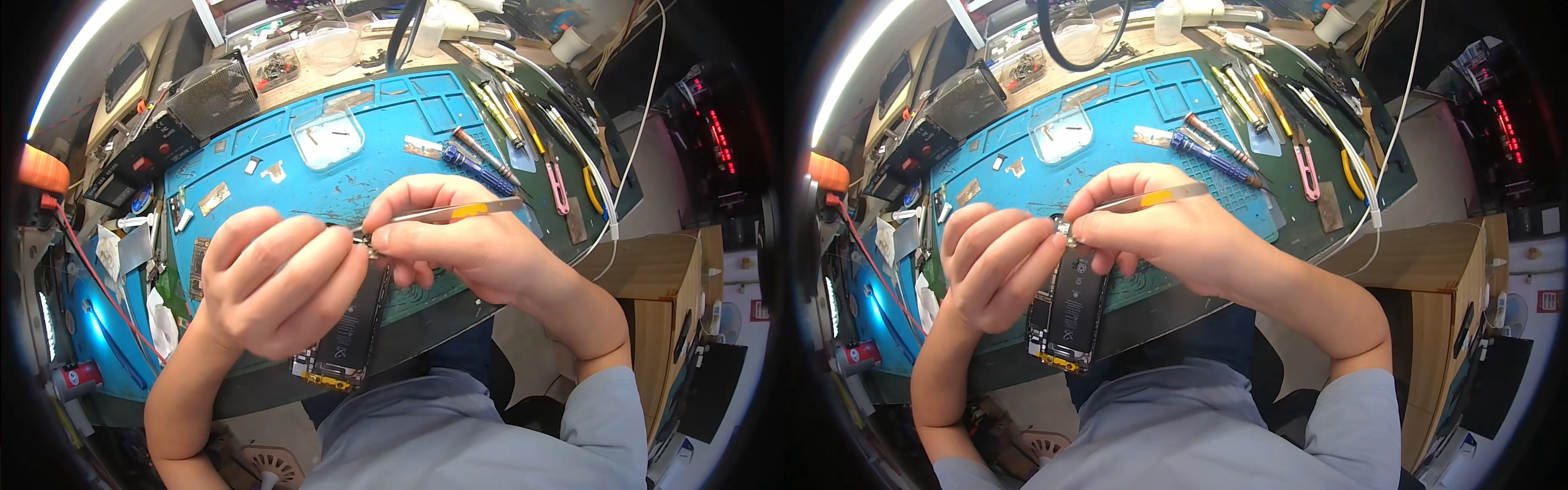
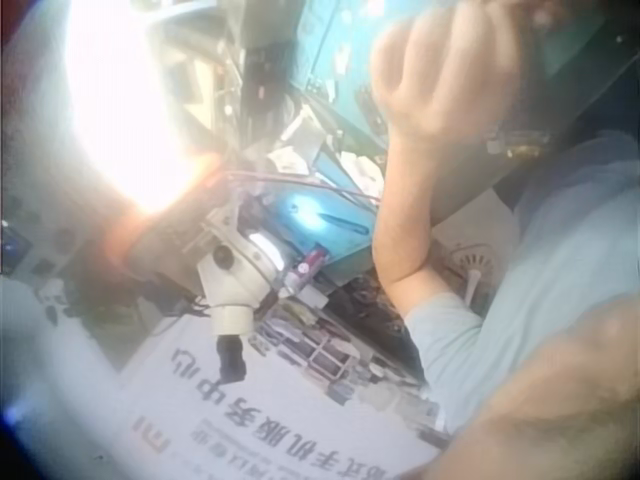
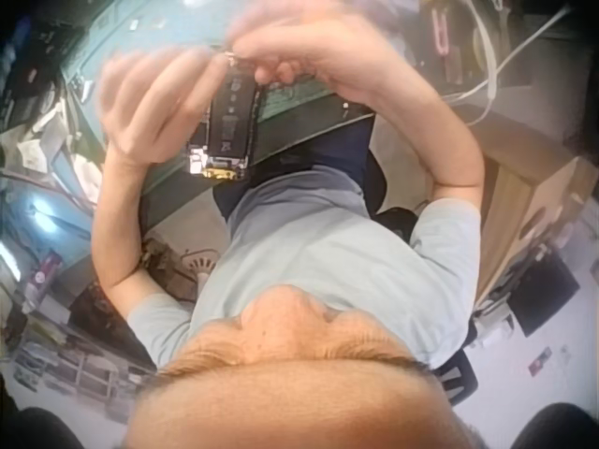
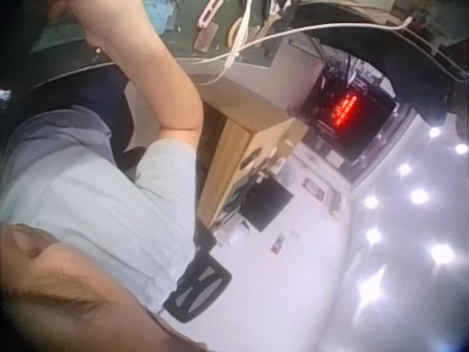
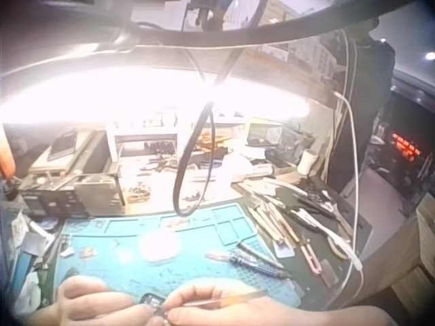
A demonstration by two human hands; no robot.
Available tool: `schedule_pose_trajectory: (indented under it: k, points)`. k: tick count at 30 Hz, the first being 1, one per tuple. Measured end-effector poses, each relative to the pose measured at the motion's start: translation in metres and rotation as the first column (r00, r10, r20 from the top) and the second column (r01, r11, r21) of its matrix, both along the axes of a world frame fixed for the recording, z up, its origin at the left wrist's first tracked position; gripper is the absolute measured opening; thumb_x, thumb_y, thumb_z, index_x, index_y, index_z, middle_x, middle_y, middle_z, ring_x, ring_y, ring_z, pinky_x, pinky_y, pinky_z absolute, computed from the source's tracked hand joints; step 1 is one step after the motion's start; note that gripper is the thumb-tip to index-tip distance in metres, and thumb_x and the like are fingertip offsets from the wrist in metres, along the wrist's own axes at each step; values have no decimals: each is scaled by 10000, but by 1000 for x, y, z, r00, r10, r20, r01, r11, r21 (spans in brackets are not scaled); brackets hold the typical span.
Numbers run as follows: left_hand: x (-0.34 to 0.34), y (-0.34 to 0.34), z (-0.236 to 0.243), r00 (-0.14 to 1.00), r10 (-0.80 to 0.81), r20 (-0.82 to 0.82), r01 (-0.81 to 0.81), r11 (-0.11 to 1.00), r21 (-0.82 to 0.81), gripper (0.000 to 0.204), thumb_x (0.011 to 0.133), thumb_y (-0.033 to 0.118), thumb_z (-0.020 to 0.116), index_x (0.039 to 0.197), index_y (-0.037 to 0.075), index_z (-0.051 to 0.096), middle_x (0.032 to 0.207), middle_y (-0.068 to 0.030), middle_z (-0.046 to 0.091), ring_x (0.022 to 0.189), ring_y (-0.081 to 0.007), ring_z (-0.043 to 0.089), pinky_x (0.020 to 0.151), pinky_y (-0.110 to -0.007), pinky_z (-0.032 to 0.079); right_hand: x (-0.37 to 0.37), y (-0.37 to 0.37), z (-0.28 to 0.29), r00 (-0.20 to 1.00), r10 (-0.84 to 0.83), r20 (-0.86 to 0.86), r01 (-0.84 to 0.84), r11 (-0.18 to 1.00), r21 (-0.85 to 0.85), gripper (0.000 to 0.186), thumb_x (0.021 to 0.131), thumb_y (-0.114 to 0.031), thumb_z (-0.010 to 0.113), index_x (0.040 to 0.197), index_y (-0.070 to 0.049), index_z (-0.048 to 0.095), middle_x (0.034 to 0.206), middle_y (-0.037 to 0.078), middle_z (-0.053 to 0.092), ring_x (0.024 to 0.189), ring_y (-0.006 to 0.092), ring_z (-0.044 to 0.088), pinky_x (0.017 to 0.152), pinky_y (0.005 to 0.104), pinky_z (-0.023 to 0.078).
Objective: The person uses a screwdriver and tweezers to remove and reattach small components on a disassembled smartphone motherboard. The person repeatedly picks up tiny parts, places them on the board, and secures them with tools.
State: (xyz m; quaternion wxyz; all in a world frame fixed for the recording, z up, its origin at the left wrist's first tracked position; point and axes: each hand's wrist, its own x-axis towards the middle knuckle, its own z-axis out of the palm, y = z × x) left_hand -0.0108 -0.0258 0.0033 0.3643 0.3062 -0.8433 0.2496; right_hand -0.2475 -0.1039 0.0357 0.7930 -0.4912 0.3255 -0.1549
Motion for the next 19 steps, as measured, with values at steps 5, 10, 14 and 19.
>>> schedule_pose_trajectory:
  k: [5,10,14,19]
  points:
    - [-1,-6,-4,992,55,-113,-19,954,299,349,816,-89,784,1149,10,757,1106,-122,750,981,-306,728,819,-413,590,-3,9,-32,969,-249,-10,185,746,-640,95,990,-53,729,1066,2,716,885,36,730,780,73,691,693,262,555]
    - [1,-5,-12,926,158,-342,51,847,529,289,847,-59,792,1129,-4,756,1021,-139,737,890,-316,714,783,-398,576,-4,12,-45,968,-249,-25,84,416,-905,133,916,16,750,1043,-3,717,916,100,731,774,180,726,679,307,567]
    - [3,-5,-13,908,233,-348,56,756,652,219,890,23,810,1105,16,768,1033,-121,750,930,-307,708,829,-400,565,-6,12,-51,982,-189,21,64,227,-972,182,872,52,770,1023,-25,701,893,118,699,761,291,715,660,376,569]
    - [5,-6,-9,904,268,-334,85,652,753,230,893,101,838,1098,23,771,1047,-113,759,1001,-305,698,904,-406,549,-5,12,-53,978,-208,21,57,171,-984,229,868,45,791,1055,-45,695,901,117,701,765,300,715,649,388,567]
